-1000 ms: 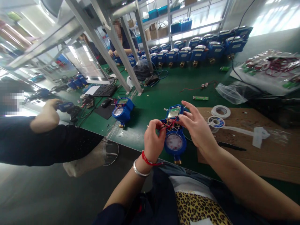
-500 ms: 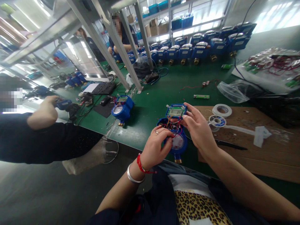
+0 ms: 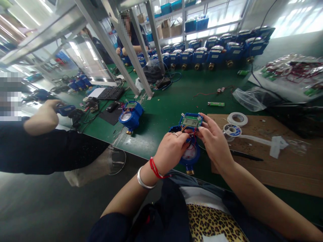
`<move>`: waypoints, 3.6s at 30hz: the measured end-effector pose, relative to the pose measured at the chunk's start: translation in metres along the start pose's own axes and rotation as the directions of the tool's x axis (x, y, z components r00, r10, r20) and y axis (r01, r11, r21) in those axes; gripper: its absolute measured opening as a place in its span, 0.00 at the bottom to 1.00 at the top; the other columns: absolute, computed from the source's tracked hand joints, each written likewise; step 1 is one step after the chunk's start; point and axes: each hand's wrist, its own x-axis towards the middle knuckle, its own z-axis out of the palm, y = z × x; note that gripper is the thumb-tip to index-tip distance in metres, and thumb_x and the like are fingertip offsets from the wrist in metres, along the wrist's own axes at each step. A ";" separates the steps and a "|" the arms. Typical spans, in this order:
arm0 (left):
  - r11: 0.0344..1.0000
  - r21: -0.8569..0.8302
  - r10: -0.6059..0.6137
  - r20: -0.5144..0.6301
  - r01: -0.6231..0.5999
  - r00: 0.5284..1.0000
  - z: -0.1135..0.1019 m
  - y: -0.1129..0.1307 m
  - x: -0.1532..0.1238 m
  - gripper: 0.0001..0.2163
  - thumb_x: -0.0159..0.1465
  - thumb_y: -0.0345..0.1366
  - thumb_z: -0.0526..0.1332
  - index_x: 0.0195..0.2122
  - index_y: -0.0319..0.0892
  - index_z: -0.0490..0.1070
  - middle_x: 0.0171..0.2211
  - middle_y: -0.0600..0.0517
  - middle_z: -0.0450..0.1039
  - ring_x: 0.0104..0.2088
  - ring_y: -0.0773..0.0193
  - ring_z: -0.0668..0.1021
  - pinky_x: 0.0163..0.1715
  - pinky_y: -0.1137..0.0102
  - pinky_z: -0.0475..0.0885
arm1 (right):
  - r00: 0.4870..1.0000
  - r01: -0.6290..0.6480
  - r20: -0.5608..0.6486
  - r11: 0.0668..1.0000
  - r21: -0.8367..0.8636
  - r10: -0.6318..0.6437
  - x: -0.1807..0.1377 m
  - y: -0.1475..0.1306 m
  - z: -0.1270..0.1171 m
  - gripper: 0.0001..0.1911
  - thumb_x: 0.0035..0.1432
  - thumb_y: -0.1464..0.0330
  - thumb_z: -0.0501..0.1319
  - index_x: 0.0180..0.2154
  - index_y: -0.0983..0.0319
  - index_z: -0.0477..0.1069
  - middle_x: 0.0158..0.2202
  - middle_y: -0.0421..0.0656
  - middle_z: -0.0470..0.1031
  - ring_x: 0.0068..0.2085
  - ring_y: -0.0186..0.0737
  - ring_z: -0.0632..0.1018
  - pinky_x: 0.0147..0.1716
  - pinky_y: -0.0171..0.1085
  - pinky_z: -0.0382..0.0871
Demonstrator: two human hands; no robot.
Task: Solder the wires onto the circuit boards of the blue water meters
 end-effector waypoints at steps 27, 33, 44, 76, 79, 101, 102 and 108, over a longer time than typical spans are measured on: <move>0.974 0.155 0.190 -0.151 -0.166 0.970 0.013 -0.005 -0.003 0.08 0.70 0.33 0.53 0.43 0.42 0.71 0.52 0.51 0.75 0.42 0.61 0.75 0.43 0.63 0.67 | 0.988 0.154 0.082 0.892 -0.426 -0.132 0.008 -0.007 -0.010 0.26 0.60 0.69 0.53 0.61 0.63 0.62 0.58 0.50 0.70 0.56 0.47 0.73 0.57 0.48 0.66; 0.981 0.091 0.184 -0.175 -0.170 0.967 0.015 -0.008 -0.005 0.06 0.70 0.33 0.54 0.40 0.42 0.70 0.48 0.51 0.77 0.41 0.62 0.75 0.43 0.64 0.66 | 0.979 0.189 0.159 0.873 -0.451 -0.129 0.011 -0.012 -0.009 0.26 0.63 0.62 0.55 0.61 0.63 0.62 0.51 0.50 0.75 0.46 0.45 0.79 0.47 0.43 0.73; 0.989 -0.124 0.019 -0.402 -0.075 0.915 0.028 -0.009 -0.013 0.04 0.66 0.31 0.59 0.34 0.42 0.66 0.37 0.51 0.75 0.38 0.64 0.75 0.41 0.67 0.69 | 0.954 0.295 0.241 0.679 -0.672 -0.177 0.023 -0.011 -0.009 0.25 0.66 0.64 0.49 0.60 0.68 0.65 0.58 0.51 0.71 0.57 0.49 0.74 0.57 0.47 0.67; 0.989 -0.110 0.057 -0.337 -0.099 0.940 0.025 -0.027 -0.036 0.16 0.63 0.32 0.62 0.52 0.44 0.66 0.58 0.42 0.63 0.59 0.53 0.68 0.56 0.52 0.68 | 0.952 0.304 0.237 0.556 -0.773 -0.192 0.026 -0.003 -0.007 0.27 0.68 0.63 0.45 0.60 0.73 0.65 0.58 0.56 0.70 0.58 0.52 0.73 0.58 0.51 0.65; 0.985 -0.082 0.121 -0.288 -0.150 0.950 0.016 -0.030 -0.029 0.17 0.62 0.32 0.63 0.53 0.44 0.65 0.61 0.41 0.60 0.62 0.51 0.64 0.58 0.49 0.66 | 0.956 0.294 0.232 0.550 -0.782 -0.181 0.029 -0.004 -0.007 0.27 0.68 0.63 0.45 0.60 0.72 0.65 0.57 0.56 0.71 0.57 0.52 0.73 0.57 0.52 0.66; 0.621 -0.738 -0.328 0.064 0.266 0.943 -0.004 -0.052 0.068 0.02 0.58 0.28 0.56 0.28 0.39 0.66 0.39 0.47 0.77 0.36 0.64 0.77 0.38 0.69 0.73 | 0.871 0.474 0.454 0.566 -0.674 -0.189 0.047 -0.014 -0.021 0.30 0.69 0.54 0.43 0.61 0.63 0.65 0.50 0.52 0.71 0.54 0.48 0.71 0.56 0.49 0.65; 0.638 -0.711 -0.346 0.079 0.296 0.935 -0.005 -0.054 0.072 0.02 0.57 0.29 0.56 0.28 0.39 0.67 0.36 0.47 0.77 0.34 0.64 0.76 0.36 0.69 0.72 | 0.875 0.471 0.445 0.557 -0.684 -0.192 0.045 -0.014 -0.019 0.31 0.67 0.52 0.45 0.62 0.64 0.63 0.52 0.53 0.70 0.56 0.50 0.70 0.57 0.50 0.64; 0.754 -0.583 -0.309 0.093 0.303 0.947 -0.007 -0.062 0.084 0.04 0.56 0.28 0.59 0.31 0.37 0.73 0.31 0.50 0.76 0.32 0.64 0.76 0.33 0.70 0.70 | 0.928 0.373 0.307 0.541 -0.753 -0.212 0.041 -0.017 -0.007 0.24 0.62 0.56 0.57 0.52 0.64 0.73 0.46 0.51 0.77 0.45 0.50 0.77 0.46 0.48 0.71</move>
